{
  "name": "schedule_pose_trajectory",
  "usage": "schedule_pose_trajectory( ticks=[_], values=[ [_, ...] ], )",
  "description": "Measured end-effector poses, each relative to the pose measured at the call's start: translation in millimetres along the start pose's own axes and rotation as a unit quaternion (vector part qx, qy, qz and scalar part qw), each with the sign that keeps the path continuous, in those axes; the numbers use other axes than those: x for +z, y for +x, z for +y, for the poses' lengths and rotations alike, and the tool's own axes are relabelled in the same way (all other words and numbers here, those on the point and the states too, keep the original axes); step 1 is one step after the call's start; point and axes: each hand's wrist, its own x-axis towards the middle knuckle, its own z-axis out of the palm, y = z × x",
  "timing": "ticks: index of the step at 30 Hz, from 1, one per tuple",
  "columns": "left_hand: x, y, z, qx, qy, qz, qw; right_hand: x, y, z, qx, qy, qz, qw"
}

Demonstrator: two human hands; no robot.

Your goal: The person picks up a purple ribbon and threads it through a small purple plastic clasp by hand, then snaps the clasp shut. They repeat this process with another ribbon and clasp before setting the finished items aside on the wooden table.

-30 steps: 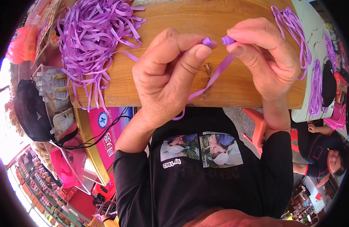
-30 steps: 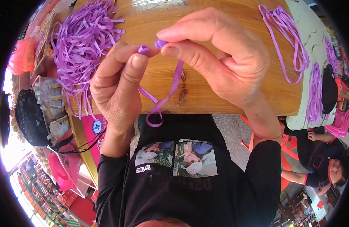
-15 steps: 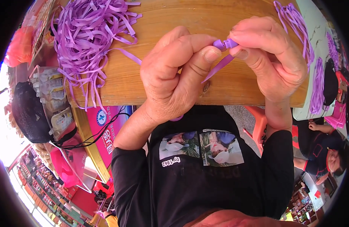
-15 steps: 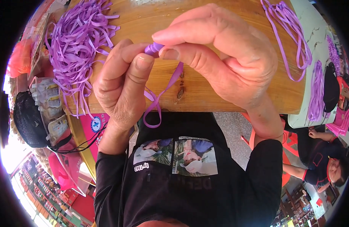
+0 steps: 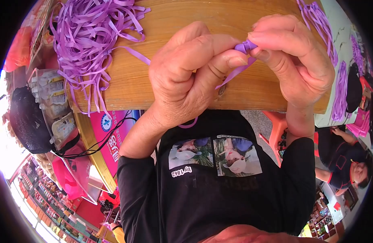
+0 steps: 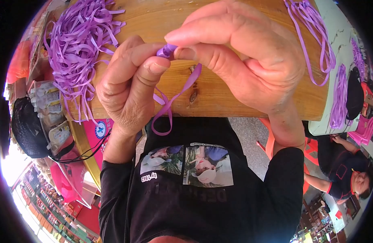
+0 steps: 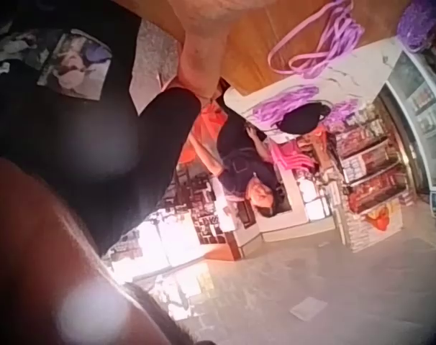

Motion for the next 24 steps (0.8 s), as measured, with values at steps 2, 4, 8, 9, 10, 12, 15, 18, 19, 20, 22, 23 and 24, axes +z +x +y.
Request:
schedule_pose_trajectory(
  ticks=[2, 4, 8, 9, 10, 12, 15, 18, 19, 20, 22, 23, 24],
  values=[
    [0.2, 0.2, -1.2, -0.002, -0.008, -0.002, 1.0, -0.1, -0.4, 0.7, 0.01, 0.0, -0.005, 1.0],
    [0.3, 0.4, -2.1, -0.015, -0.036, 0.0, 0.999, 0.3, 0.4, 2.2, -0.007, -0.01, -0.004, 1.0],
    [1.2, -0.3, -8.8, 0.008, -0.035, 0.012, 0.999, 0.1, -0.3, 7.6, -0.04, 0.003, -0.003, 0.999],
    [0.9, -0.7, -8.4, 0.004, -0.048, 0.011, 0.999, 0.9, 0.2, 6.0, -0.029, 0.001, -0.005, 1.0],
    [0.7, -1.1, -8.4, 0.0, -0.06, 0.011, 0.998, 1.5, 0.7, 5.3, -0.018, -0.001, -0.007, 1.0],
    [1.0, 0.2, -9.7, 0.007, -0.052, 0.008, 0.999, -1.1, 0.9, 6.3, -0.021, -0.002, -0.015, 1.0],
    [1.7, 2.9, -10.4, 0.025, -0.02, -0.001, 0.999, -5.6, 0.5, 5.2, -0.018, -0.002, -0.029, 0.999],
    [0.6, 3.4, -9.8, 0.038, 0.017, -0.004, 0.999, -7.1, 1.3, 6.8, -0.018, 0.005, -0.046, 0.999],
    [0.6, 3.5, -10.0, 0.044, 0.027, -0.004, 0.999, -7.4, 1.4, 7.5, -0.024, 0.008, -0.057, 0.998],
    [1.1, 3.0, -10.6, 0.043, 0.027, -0.005, 0.999, -6.8, 1.0, 7.4, -0.022, 0.009, -0.057, 0.998],
    [1.8, 2.4, -10.5, 0.057, 0.05, -0.001, 0.997, -5.5, 0.6, 5.7, -0.048, -0.028, -0.043, 0.998],
    [1.2, 3.1, -10.1, 0.055, 0.05, -0.002, 0.997, -6.1, 0.8, 5.9, -0.047, -0.027, -0.043, 0.998],
    [0.0, 4.4, -9.9, 0.071, 0.07, -0.012, 0.995, -7.0, 1.3, 6.2, -0.048, -0.017, -0.052, 0.997]
  ],
)
